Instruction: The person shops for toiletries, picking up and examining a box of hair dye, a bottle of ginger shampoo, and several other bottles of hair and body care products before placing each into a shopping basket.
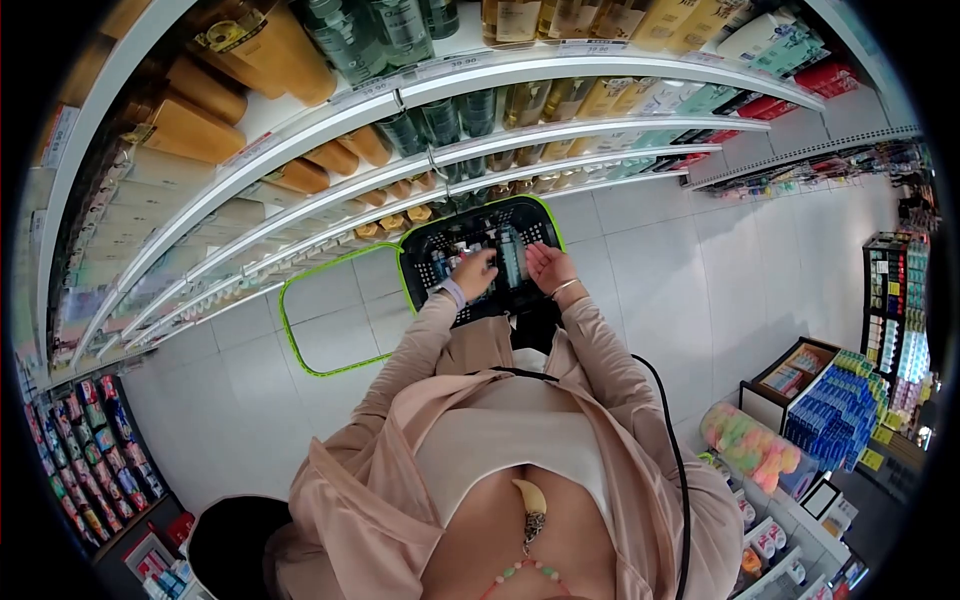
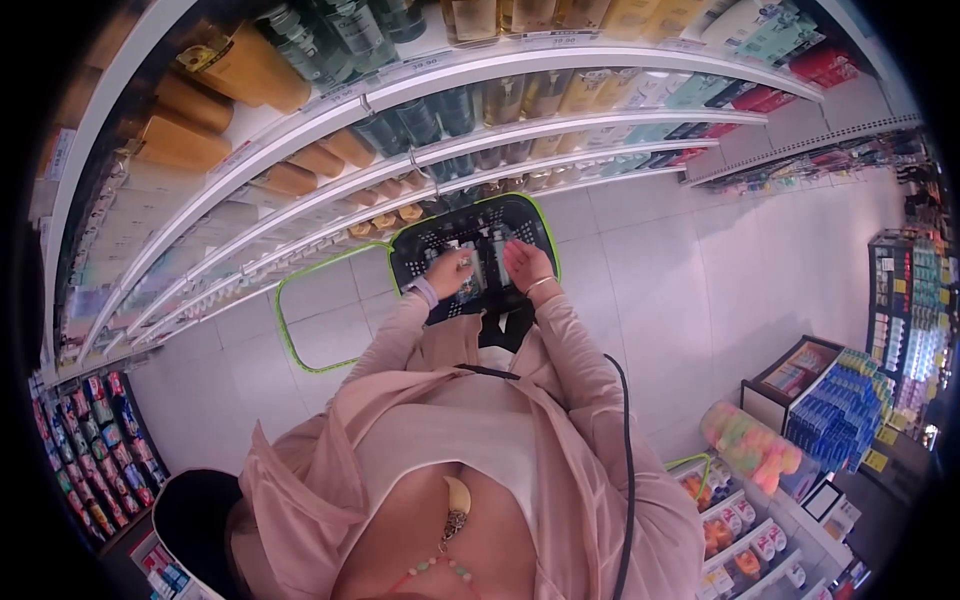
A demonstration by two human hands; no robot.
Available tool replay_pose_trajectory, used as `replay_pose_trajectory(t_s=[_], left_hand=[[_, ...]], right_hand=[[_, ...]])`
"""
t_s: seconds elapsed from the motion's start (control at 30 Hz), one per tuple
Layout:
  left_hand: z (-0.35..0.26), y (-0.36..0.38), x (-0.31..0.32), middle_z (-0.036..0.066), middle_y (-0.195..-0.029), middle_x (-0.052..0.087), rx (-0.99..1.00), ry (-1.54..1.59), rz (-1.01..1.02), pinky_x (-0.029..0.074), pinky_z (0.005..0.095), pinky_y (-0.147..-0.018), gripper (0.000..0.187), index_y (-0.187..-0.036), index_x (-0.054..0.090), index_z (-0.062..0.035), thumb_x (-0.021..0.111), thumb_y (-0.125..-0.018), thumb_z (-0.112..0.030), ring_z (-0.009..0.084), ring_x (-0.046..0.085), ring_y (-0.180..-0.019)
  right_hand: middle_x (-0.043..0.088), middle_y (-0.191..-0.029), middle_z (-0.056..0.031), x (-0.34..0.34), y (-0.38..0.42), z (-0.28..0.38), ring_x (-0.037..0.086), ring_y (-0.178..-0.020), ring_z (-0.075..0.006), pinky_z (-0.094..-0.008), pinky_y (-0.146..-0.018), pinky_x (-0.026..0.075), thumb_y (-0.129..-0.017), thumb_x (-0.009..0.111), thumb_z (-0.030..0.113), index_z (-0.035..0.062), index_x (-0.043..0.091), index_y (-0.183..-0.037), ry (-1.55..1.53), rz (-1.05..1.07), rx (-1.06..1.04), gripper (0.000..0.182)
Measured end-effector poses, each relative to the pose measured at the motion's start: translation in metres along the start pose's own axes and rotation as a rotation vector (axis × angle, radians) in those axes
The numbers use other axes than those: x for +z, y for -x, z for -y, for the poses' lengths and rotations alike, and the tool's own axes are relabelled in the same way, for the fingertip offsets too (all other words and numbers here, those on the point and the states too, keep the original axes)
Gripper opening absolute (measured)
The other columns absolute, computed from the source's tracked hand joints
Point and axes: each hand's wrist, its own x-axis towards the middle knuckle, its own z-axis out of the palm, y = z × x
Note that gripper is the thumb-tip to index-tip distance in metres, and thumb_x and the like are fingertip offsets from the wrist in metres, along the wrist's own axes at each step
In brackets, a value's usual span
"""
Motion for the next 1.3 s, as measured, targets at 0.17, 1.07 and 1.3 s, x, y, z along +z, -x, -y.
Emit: replay_pose_trajectory(t_s=[0.17,1.07,1.3], left_hand=[[0.065,0.065,0.038,0.017,-0.094,0.057,-0.176,-0.033,0.401,0.043,0.0339,-0.077,0.032,-0.102,0.051,-0.0016,0.053,-0.076,-0.020,0.0266,0.056,-0.088],[0.140,0.180,0.078,0.015,-0.100,0.057,-0.755,-0.222,0.483,0.040,0.0330,-0.083,0.043,-0.104,0.053,-0.0061,0.057,-0.069,-0.030,0.0291,0.053,-0.094],[0.176,0.093,0.146,0.014,-0.088,0.059,-0.480,-0.058,0.191,0.044,0.0327,-0.074,0.025,-0.098,0.055,-0.0076,0.052,-0.076,-0.019,0.0272,0.057,-0.084]], right_hand=[[0.058,-0.089,-0.0045,-0.008,0.006,-0.047,0.055,-0.081,-0.0176,-0.0303,-0.070,0.044,-0.081,0.041,0.016,0.0066,0.051,-0.098,0.062,-0.045,0.056,0.021],[0.058,-0.086,-0.0080,-0.114,0.042,-0.111,0.056,-0.076,-0.0196,-0.0299,-0.067,0.045,-0.081,0.047,0.015,0.0046,0.053,-0.093,-0.010,-0.140,0.183,0.017],[0.054,-0.090,-0.0164,-0.148,-0.040,-0.125,0.053,-0.089,-0.0265,-0.0334,-0.081,0.045,-0.082,0.045,0.010,-0.0040,0.048,-0.096,-0.146,-0.194,0.187,0.021]])
